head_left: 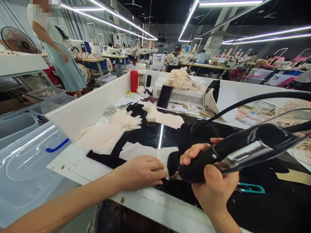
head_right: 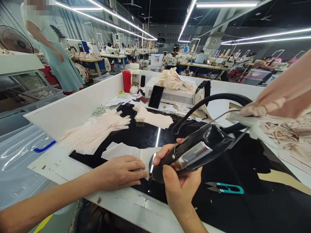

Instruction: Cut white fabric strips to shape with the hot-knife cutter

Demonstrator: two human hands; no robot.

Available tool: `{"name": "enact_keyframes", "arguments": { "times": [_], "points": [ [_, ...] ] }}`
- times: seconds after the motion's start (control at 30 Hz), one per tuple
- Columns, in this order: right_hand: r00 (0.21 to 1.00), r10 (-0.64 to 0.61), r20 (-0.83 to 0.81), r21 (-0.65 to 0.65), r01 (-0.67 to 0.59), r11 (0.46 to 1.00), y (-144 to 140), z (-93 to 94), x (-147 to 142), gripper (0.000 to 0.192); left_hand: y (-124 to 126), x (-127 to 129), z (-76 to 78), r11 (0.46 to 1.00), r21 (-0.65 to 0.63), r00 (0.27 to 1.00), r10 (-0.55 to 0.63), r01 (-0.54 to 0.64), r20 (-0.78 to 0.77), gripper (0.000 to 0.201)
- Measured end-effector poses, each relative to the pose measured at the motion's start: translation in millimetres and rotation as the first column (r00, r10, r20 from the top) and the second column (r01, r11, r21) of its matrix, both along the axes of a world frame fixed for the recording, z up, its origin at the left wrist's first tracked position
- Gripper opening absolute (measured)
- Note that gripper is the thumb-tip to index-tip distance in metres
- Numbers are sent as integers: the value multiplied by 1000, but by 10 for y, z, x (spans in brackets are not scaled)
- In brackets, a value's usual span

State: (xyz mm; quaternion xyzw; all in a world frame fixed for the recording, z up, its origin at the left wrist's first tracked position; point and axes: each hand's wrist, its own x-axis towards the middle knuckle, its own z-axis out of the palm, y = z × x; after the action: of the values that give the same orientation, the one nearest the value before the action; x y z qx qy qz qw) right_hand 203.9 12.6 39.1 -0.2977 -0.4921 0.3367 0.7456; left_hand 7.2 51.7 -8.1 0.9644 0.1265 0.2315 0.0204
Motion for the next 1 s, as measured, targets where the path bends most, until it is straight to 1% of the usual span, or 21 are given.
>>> {"name": "enact_keyframes", "arguments": {
  "times": [0.13, 0.47, 0.6, 0.7, 1.0],
  "points": [
    [1000, 16, -4, 16, -16, 1000, 4, -3, 2, 43, -1, -9, 5, 1000, -13, 1000, 1, -1, 6, 19],
    [1000, 11, -15, 3, -11, 1000, 6, 0, 2, 43, -29, -12, 17, 999, -28, 999, 21, -20, 37, 19],
    [999, -25, -42, 0, 25, 1000, 31, 39, -17, 45, -40, -16, 20, 999, -35, 999, 27, -26, 31, 20],
    [997, -55, -45, 1, 55, 998, 50, 56, -29, 47, -48, -19, 17, 997, -65, 999, 48, -47, 16, 20],
    [999, -43, -21, -4, 43, 999, 50, 7, -54, 46, -48, -21, 3, 997, -79, 999, 28, -25, 46, 22]
  ]
}}
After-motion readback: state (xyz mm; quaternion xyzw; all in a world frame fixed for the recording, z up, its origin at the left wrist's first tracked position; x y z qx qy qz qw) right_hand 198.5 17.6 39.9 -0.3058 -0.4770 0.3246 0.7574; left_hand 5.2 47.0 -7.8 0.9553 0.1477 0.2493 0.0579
